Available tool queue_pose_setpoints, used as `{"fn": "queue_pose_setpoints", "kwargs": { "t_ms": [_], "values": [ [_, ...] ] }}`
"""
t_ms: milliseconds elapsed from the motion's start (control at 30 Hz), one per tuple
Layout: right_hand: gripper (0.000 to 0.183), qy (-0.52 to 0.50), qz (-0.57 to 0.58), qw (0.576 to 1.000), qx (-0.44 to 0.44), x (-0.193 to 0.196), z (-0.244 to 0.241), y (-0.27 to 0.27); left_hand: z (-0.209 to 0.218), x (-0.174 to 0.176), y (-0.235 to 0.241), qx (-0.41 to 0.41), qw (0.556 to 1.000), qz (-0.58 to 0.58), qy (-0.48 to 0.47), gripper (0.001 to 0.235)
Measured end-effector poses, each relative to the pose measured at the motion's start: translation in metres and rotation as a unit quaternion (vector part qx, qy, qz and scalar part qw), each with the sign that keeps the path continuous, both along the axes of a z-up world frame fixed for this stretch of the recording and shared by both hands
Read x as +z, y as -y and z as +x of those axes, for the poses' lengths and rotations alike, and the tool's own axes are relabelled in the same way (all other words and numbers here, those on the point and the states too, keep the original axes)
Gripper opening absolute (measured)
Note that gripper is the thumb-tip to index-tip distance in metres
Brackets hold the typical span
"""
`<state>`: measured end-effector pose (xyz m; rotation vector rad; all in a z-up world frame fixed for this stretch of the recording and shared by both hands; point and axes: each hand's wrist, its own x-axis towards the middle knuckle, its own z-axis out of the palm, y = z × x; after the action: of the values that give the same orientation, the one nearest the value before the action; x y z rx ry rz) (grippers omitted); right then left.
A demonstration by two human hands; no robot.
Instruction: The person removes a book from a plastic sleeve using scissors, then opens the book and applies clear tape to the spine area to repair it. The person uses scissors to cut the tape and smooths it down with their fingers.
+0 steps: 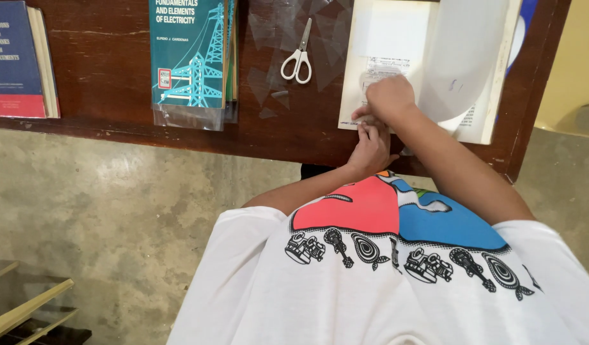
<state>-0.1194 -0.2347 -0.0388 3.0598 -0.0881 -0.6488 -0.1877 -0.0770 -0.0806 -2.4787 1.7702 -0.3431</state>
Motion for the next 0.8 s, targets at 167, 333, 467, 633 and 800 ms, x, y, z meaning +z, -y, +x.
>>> {"fn": "queue_pose_setpoints", "kwargs": {
  "t_ms": [167, 333, 467, 633, 800],
  "values": [
    [0.060, 0.057, 0.121, 0.983, -0.129, 0.029, -0.024, -0.011, 0.003, 0.017, -0.003, 0.006, 0.999, -0.021, 0.034, 0.089],
    [0.071, 0.075, 0.194, 0.949, -0.238, 0.067, -0.021, -0.030, 0.001, -0.008, 0.001, -0.001, 0.997, -0.030, 0.064, 0.095],
    [0.086, 0.109, 0.102, 0.963, -0.225, 0.069, -0.018, -0.048, 0.001, -0.027, 0.001, -0.053, 0.998, -0.027, 0.011, 0.075],
    [0.065, 0.086, 0.138, 0.953, -0.255, 0.024, -0.026, -0.014, 0.011, 0.002, -0.004, -0.027, 0.998, -0.045, 0.033, 0.082],
    [0.032, 0.191, 0.299, 0.846, -0.398, 0.045, -0.048, 0.021, 0.076, 0.049, -0.024, -0.051, 0.973, -0.201, -0.097, 0.062]
  ]
}}
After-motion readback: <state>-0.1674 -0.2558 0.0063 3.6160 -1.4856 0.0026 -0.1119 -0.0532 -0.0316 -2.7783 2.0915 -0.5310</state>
